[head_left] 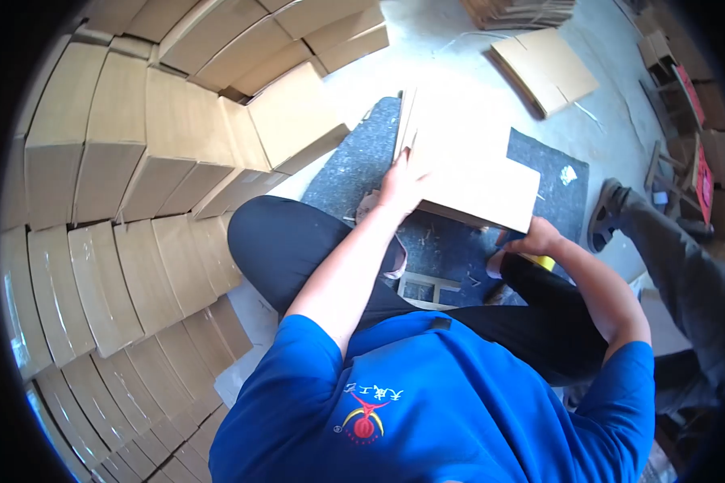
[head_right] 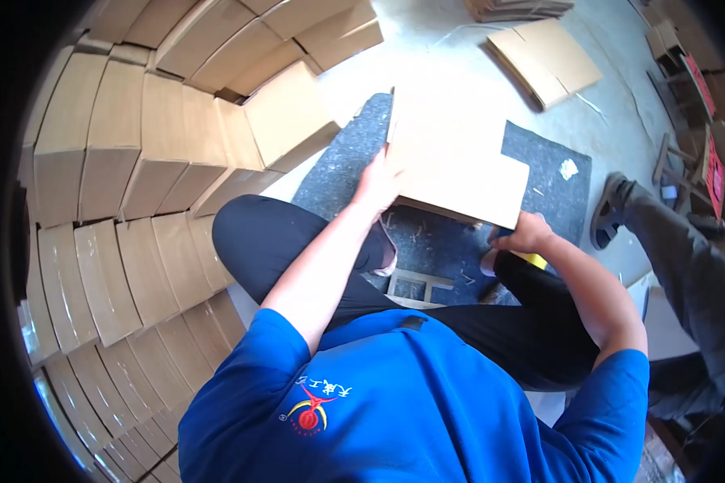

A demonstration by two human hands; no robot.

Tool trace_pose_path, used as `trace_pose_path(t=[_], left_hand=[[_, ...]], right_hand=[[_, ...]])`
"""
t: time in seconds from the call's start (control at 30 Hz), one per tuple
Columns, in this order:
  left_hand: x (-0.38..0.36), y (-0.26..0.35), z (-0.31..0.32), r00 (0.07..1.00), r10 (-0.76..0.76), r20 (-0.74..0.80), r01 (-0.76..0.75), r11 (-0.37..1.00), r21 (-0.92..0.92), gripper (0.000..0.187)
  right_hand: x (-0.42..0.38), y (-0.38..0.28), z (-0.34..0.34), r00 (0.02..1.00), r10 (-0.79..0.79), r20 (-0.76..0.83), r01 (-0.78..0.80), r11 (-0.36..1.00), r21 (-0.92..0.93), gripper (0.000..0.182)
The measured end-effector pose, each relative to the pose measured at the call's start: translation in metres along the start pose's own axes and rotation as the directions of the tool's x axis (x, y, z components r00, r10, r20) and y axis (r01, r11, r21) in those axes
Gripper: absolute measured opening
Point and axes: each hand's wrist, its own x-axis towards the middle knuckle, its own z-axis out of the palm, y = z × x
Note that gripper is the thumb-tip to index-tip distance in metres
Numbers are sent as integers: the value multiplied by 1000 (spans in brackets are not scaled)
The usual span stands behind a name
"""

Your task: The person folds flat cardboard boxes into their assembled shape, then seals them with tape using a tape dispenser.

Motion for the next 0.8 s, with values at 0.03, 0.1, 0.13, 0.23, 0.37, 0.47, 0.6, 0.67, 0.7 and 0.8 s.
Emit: trace_pose_path(t=[0.03,0.1,0.13,0.23,0.37,0.47,0.6,0.67,0.7,0.8], left_hand=[[1,-3,0,999,33,-25,-32,999,24,83],[-5,15,-5,989,76,-127,-54,984,167,77],[-14,41,-13,988,77,-137,-54,984,168,77],[-32,106,-43,944,231,-237,-190,965,182,82],[-42,176,-115,912,323,-254,-247,925,290,87],[-22,215,-178,912,244,-329,-153,948,280,87],[18,251,-243,914,125,-387,-99,991,86,97],[53,238,-257,823,175,-540,-343,911,-228,92],[58,228,-261,772,162,-615,-363,906,-216,87],[64,172,-255,662,148,-735,-303,949,-82,53]], right_hand=[[-5,-5,-7,999,4,48,-6,999,48,39],[-21,-39,-27,997,50,-54,-52,998,-45,46],[-13,-31,-28,993,22,-119,-30,997,-66,52],[0,-63,-63,981,-66,-185,53,996,-73,50],[32,-141,-99,941,-216,-259,205,976,-68,44],[67,-193,-95,932,-291,-215,308,950,50,53],[113,-258,-58,927,-370,-56,359,836,416,57],[143,-285,-43,925,-371,80,296,838,458,62],[162,-298,-31,934,-341,109,266,865,426,63],[202,-323,-14,997,-65,33,63,995,74,79]])
